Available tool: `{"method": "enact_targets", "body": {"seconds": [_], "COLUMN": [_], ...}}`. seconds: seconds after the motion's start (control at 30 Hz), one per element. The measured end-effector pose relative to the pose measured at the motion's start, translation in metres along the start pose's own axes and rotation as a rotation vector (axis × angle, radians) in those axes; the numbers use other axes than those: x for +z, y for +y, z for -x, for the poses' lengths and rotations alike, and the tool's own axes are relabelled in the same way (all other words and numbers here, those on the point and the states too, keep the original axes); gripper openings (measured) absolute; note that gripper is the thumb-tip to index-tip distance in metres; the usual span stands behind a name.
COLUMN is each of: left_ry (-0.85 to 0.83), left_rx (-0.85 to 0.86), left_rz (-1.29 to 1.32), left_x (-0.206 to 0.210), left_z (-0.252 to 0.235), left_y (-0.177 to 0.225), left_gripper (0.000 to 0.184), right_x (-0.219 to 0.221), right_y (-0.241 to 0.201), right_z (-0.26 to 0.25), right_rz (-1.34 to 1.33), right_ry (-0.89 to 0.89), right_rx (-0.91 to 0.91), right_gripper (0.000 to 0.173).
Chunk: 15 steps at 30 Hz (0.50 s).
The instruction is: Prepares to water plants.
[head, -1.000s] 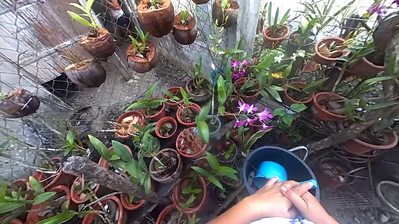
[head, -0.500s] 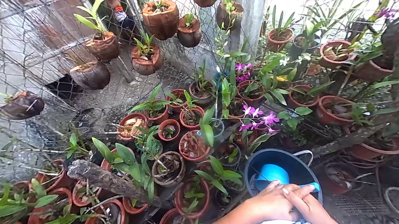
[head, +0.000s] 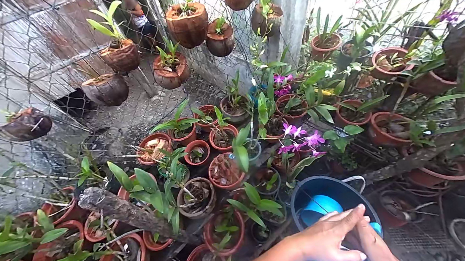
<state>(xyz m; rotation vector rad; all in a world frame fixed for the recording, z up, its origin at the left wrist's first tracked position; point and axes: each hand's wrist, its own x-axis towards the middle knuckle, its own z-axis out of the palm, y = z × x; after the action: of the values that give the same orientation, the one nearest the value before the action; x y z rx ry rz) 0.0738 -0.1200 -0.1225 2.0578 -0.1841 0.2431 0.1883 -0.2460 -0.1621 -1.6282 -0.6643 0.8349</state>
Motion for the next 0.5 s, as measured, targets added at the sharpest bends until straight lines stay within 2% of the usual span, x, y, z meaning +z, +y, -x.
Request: {"method": "enact_targets", "body": {"seconds": [0.1,0.23,0.37,0.43,0.47,0.5], "left_ry": [-0.049,-0.091,-0.153,-0.162,-0.166,-0.174], "left_rx": [0.0,-0.013,-0.054,-0.05,-0.057,-0.073], "left_rz": [-0.065,-0.115,-0.124,-0.118,-0.11,-0.105], "left_x": [0.004,0.01,0.016,0.019,0.02,0.02], "left_z": [-0.002,-0.005,-0.01,-0.013,-0.015,-0.017], "left_y": [-0.001,-0.004,-0.005,-0.005,-0.003,0.001], "left_gripper": [0.08,0.077,0.073,0.073,0.073,0.074], "right_x": [-0.004,-0.007,-0.015,-0.017,-0.015,-0.013], "right_y": [0.0,-0.002,0.001,0.006,-0.007,-0.047], "right_z": [0.0,0.001,0.002,0.003,0.008,0.019], "right_rz": [0.083,0.034,0.076,0.128,0.164,0.231], "right_ry": [-0.003,0.006,0.019,0.049,0.075,0.073], "right_rx": [-0.053,-0.069,-0.02,-0.107,-0.162,-0.14], "right_gripper": [0.043,0.029,0.04,0.042,0.043,0.039]}}
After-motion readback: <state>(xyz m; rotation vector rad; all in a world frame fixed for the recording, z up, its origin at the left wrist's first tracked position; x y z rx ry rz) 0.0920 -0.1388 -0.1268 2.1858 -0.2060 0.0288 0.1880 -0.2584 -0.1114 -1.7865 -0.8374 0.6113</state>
